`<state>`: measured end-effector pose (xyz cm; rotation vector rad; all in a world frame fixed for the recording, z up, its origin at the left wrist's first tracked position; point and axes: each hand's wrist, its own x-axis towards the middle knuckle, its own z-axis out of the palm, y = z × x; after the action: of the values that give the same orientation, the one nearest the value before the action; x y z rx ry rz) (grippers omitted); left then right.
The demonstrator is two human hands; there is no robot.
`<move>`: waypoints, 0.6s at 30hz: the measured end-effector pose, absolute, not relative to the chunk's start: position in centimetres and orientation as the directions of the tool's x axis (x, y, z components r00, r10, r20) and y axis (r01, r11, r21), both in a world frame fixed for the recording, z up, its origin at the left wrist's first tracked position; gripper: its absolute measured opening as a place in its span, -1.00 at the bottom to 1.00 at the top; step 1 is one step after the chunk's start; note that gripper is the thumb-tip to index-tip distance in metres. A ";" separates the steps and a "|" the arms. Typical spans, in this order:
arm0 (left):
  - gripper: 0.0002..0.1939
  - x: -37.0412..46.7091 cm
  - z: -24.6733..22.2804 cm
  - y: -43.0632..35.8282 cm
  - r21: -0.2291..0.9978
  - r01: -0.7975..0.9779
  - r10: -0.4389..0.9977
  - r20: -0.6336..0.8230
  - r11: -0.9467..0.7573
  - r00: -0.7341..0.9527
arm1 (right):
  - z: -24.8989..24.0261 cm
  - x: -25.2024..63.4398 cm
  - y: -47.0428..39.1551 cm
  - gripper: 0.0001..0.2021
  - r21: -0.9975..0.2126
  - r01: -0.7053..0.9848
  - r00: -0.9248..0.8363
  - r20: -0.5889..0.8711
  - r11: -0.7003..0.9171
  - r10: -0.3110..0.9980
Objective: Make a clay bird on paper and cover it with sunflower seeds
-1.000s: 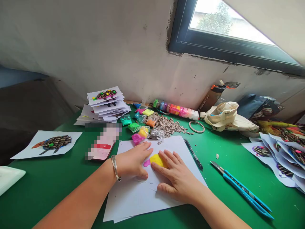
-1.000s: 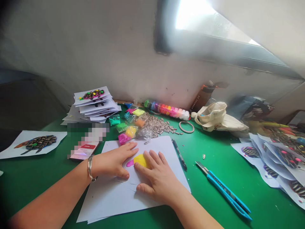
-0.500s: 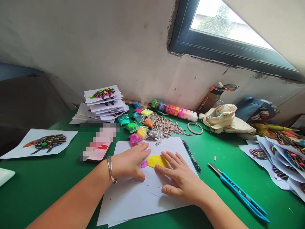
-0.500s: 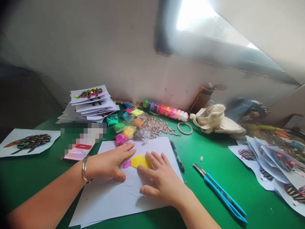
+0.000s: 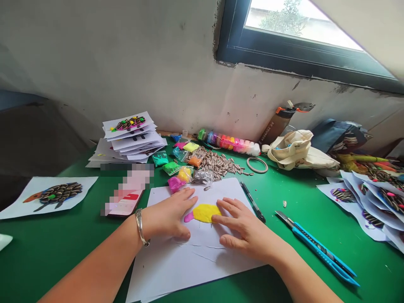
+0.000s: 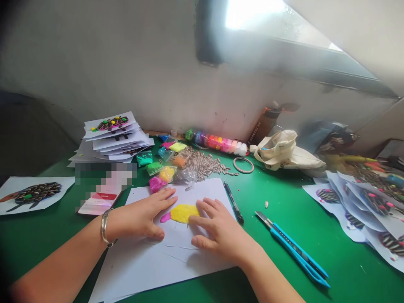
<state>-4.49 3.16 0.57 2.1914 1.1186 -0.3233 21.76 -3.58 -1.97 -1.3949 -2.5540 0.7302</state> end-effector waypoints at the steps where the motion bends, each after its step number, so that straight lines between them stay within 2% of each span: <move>1: 0.02 -4.4 0.7 3.2 0.432 0.796 0.629 -0.491 -0.425 0.603 | -1.9 21.8 -3.6 -0.49 -0.495 0.754 -0.546 -0.106 0.432 0.831; 4: 0.03 -4.4 0.8 3.2 0.427 0.801 0.625 -0.504 -0.419 0.596 | -1.5 22.2 -3.8 -0.49 -0.532 0.758 -0.502 -0.107 0.377 0.858; 10: 0.01 -4.6 0.4 3.4 0.426 0.793 0.632 -0.483 -0.436 0.606 | -0.3 21.9 -4.0 -0.60 -0.443 0.762 -0.565 -0.097 0.473 0.819; 18: 0.02 -4.5 0.8 3.3 0.426 0.800 0.635 -0.491 -0.422 0.596 | -0.2 21.7 -3.8 -0.54 -0.429 0.771 -0.572 -0.144 0.470 0.807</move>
<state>-4.47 3.34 0.76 2.1878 1.1301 -0.3372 21.65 -3.79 -0.24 -1.4123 -2.6252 0.7037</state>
